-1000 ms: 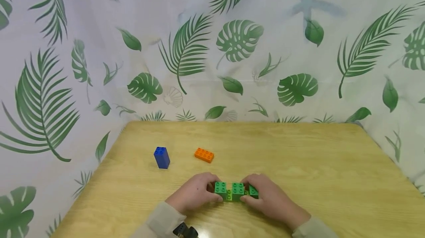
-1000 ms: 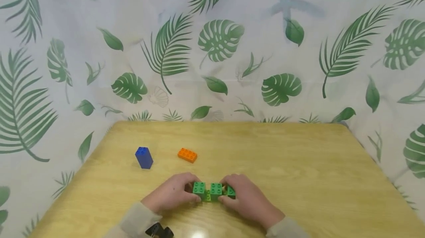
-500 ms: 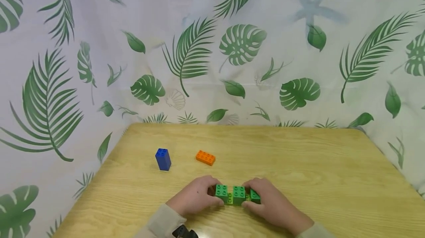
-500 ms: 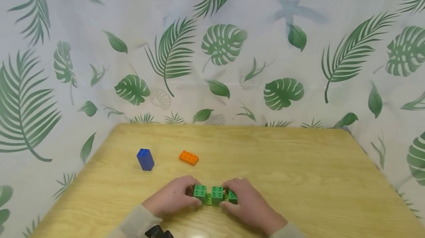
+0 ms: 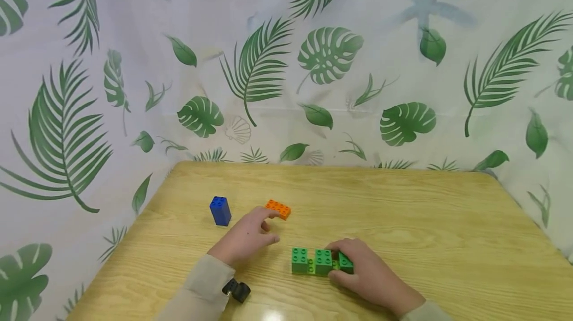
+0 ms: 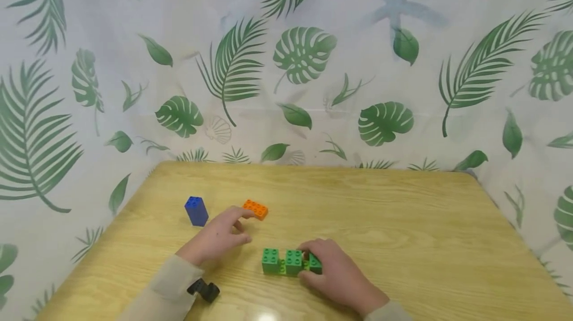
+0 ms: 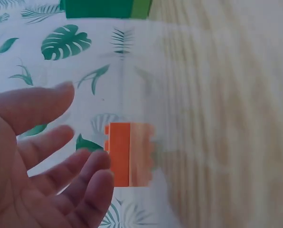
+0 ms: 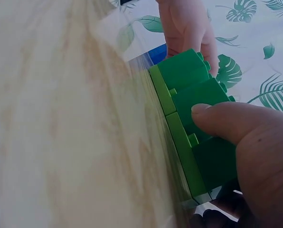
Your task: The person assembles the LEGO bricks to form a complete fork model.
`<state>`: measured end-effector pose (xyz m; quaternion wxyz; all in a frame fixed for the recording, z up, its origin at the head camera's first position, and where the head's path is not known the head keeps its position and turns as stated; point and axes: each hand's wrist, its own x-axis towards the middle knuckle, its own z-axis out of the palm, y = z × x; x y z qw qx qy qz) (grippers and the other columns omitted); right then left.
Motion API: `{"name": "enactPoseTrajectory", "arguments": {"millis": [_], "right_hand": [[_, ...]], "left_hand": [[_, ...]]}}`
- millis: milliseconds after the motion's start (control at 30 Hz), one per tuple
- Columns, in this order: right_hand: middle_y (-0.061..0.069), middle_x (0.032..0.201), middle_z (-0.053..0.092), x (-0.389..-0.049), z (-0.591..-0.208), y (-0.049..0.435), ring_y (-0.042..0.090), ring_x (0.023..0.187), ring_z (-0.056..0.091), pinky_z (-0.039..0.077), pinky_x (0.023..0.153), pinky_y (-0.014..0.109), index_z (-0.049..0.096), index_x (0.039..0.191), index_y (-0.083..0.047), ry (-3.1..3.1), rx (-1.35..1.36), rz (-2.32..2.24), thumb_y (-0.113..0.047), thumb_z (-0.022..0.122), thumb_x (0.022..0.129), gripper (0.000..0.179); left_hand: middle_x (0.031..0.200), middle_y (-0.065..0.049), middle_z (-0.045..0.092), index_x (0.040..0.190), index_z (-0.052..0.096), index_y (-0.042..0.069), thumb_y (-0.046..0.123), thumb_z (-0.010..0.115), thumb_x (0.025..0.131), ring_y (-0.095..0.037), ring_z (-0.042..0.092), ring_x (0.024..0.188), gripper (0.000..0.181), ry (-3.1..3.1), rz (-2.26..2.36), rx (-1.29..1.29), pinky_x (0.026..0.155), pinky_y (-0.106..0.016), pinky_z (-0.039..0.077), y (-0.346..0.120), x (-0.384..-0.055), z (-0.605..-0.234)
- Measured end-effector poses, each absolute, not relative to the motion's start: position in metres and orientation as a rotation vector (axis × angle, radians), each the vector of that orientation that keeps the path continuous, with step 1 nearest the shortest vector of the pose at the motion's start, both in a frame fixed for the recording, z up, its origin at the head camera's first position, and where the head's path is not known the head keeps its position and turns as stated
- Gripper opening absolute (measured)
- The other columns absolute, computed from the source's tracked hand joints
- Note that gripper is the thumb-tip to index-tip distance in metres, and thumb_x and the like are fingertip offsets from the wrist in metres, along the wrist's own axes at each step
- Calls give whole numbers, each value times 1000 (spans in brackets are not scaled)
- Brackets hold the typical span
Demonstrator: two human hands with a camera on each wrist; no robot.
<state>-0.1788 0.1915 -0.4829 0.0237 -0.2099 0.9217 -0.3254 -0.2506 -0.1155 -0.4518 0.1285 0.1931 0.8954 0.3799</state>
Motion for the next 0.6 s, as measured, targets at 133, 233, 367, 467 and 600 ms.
{"name": "enactPoseTrajectory", "arguments": {"millis": [133,233,367,467,600], "right_hand": [[-12,118,58,-178,-483,192,14,110,52,45,96,51,63,129,-23,2845,-658,-1025,-49,74,90,47],[-12,118,58,-179,-483,192,14,110,52,45,96,50,63,129,-23,2839,-672,-1033,-48,73,91,47],[-13,118,58,-179,-483,192,12,108,51,46,95,49,63,128,-24,2829,-675,-1032,-49,73,92,45],[-14,119,58,-178,-483,192,12,108,51,45,95,49,63,128,-25,2822,-668,-1034,-49,72,92,44],[-14,118,58,-178,-481,193,12,107,51,45,95,49,63,127,-26,2821,-656,-1029,-47,73,92,43]], "left_hand": [[149,-3,42,152,43,21,29,69,98,-24,55,121,61,2710,1068,497,94,-46,50,-113,-264,-452],[153,-4,39,153,43,19,28,70,97,-26,53,127,63,2761,1044,472,101,-48,46,-109,-273,-452],[156,-6,37,152,45,18,27,73,94,-28,48,133,65,2796,991,447,108,-49,40,-103,-284,-454],[156,-9,37,153,44,18,25,75,92,-29,48,133,69,2798,947,425,108,-50,40,-99,-292,-455],[151,-14,41,154,43,16,17,74,93,-29,52,128,68,2798,905,421,106,-48,42,-96,-299,-455]]}}
